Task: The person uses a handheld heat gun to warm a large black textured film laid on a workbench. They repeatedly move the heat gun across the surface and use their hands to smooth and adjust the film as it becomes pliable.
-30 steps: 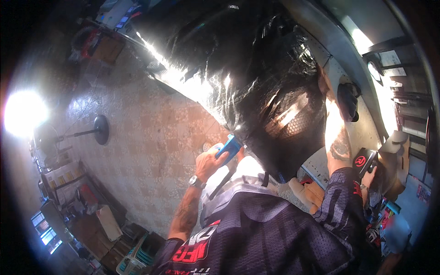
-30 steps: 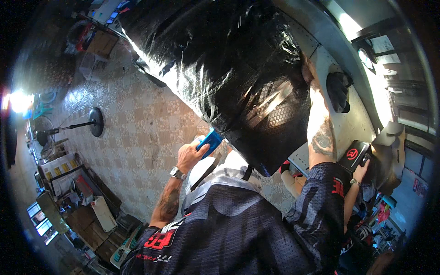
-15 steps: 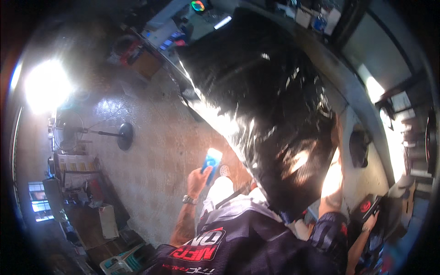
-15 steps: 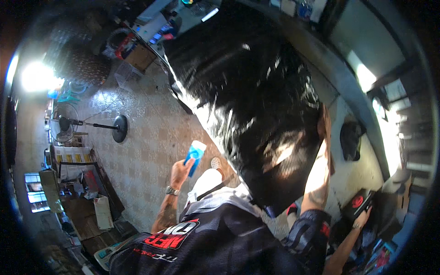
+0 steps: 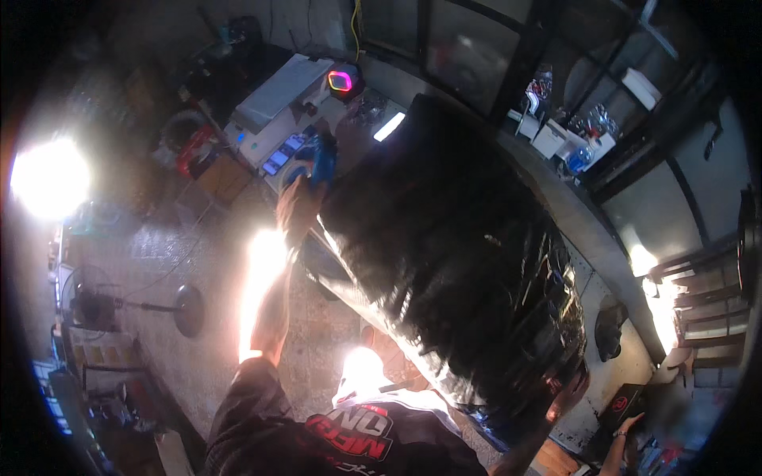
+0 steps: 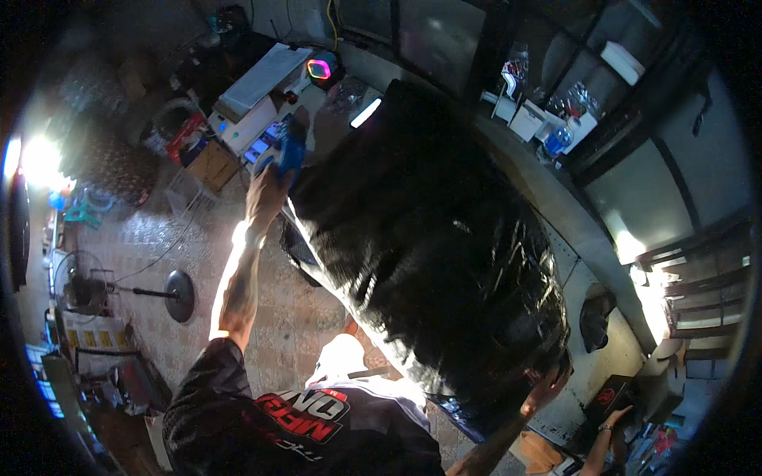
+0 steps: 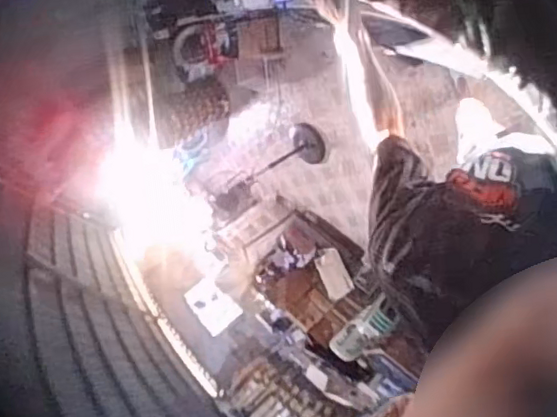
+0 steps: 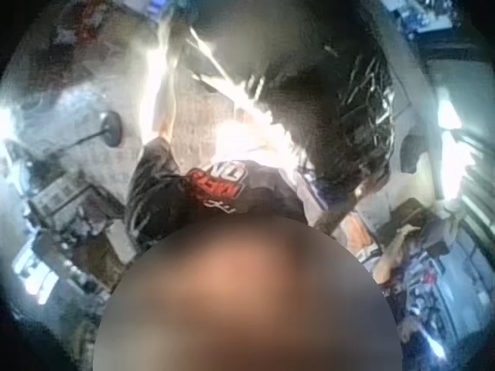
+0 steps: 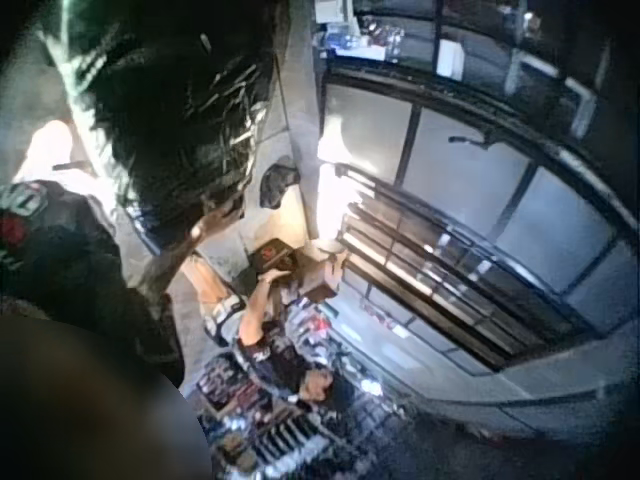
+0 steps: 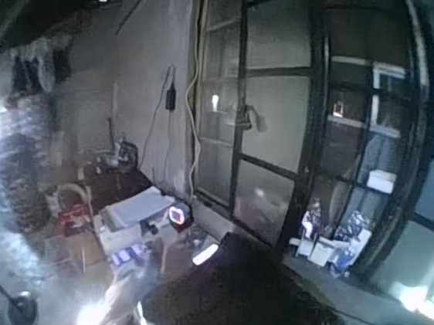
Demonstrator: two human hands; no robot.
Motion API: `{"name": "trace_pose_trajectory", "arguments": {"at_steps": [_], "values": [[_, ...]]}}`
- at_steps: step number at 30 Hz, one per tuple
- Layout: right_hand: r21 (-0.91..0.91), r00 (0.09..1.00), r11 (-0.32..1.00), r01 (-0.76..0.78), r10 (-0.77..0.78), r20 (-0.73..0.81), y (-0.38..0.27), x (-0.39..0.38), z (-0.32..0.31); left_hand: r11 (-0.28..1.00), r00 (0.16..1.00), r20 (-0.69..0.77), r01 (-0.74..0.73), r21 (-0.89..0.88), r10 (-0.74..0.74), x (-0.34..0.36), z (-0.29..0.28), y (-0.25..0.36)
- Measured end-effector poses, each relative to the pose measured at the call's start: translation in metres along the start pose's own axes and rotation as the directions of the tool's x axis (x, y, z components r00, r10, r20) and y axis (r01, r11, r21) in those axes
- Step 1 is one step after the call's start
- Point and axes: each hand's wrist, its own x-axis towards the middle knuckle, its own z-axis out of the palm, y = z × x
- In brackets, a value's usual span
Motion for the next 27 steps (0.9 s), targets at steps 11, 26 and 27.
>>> {"name": "trace_pose_trajectory", "arguments": {"at_steps": [11, 26, 27], "values": [[0.644, -0.199, -0.262, -0.719, 0.965, 0.170, -0.184, -0.218, -0.002, 0.985, 0.929, 0.339, -0.168, 0.031, 0.147, 0.168, 0.164, -0.001], [0.884, 0.114, -0.459, 0.092, 0.886, 0.449, -0.224, -0.179, 0.044, 0.802, 0.788, 0.222, -0.487, -0.345, 0.575, 0.156, 0.159, 0.088], [0.879, 0.073, -0.454, 0.148, 0.891, 0.448, -0.221, -0.180, 0.043, 0.779, 0.776, 0.204, -0.500, -0.379, 0.597, 0.154, 0.156, 0.096]]}}
